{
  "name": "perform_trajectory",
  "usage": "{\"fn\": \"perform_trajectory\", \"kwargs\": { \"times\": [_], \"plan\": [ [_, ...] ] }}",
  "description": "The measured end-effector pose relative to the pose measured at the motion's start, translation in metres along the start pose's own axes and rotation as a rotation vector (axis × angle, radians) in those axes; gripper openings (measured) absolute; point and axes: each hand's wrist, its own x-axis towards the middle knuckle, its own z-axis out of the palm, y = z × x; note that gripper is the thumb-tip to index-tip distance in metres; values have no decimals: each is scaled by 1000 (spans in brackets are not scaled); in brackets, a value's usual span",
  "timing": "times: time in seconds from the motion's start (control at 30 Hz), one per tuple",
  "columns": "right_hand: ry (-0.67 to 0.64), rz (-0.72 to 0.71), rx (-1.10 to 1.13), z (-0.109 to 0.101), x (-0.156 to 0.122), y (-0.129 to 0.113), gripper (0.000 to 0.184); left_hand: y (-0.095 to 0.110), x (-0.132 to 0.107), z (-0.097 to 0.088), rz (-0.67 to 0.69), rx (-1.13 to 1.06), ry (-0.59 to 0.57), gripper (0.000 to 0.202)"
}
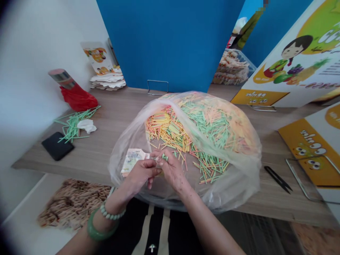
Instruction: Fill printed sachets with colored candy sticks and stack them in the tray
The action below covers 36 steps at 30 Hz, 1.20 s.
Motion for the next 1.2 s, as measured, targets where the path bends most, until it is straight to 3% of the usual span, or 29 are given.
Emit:
{"fn": "perform_trajectory", "kwargs": {
  "times": [0.1, 0.2, 0.33, 0.47, 0.6, 0.73, 0.8, 0.93, 1.03, 1.2],
  "plan": [
    [-66, 86, 35, -6, 3, 2, 21, -1, 3, -2, 155, 66, -4, 32],
    [-87, 42, 26, -14, 5, 3, 19, -2, 4, -5, 327, 62, -28, 28],
    [-50, -118, -124, -18, 3, 5, 30, -6, 5, -4, 247, -204, -70, 27],
    [-10, -141, -284, -14, -1, 12, 35, -8, 6, -2, 198, -438, 83, 29],
    [34, -121, -335, -6, -7, 20, 26, -5, -2, -2, 267, -453, 97, 30],
    [32, -277, -418, 7, -10, 17, 20, -1, -17, -8, 280, -358, 78, 32],
    [-65, -331, -398, 15, -11, 13, 21, 0, -28, -18, 278, -288, 109, 28],
    [-182, -219, -330, 30, -12, 14, 19, 6, -52, -53, 291, -262, 234, 25],
    [-176, -168, -431, 38, -13, 25, 19, 12, -66, -86, 288, -322, 349, 25],
    [-203, -241, -698, 56, -9, 34, 22, 8, -71, -125, 336, -157, 505, 27]
  ]
}}
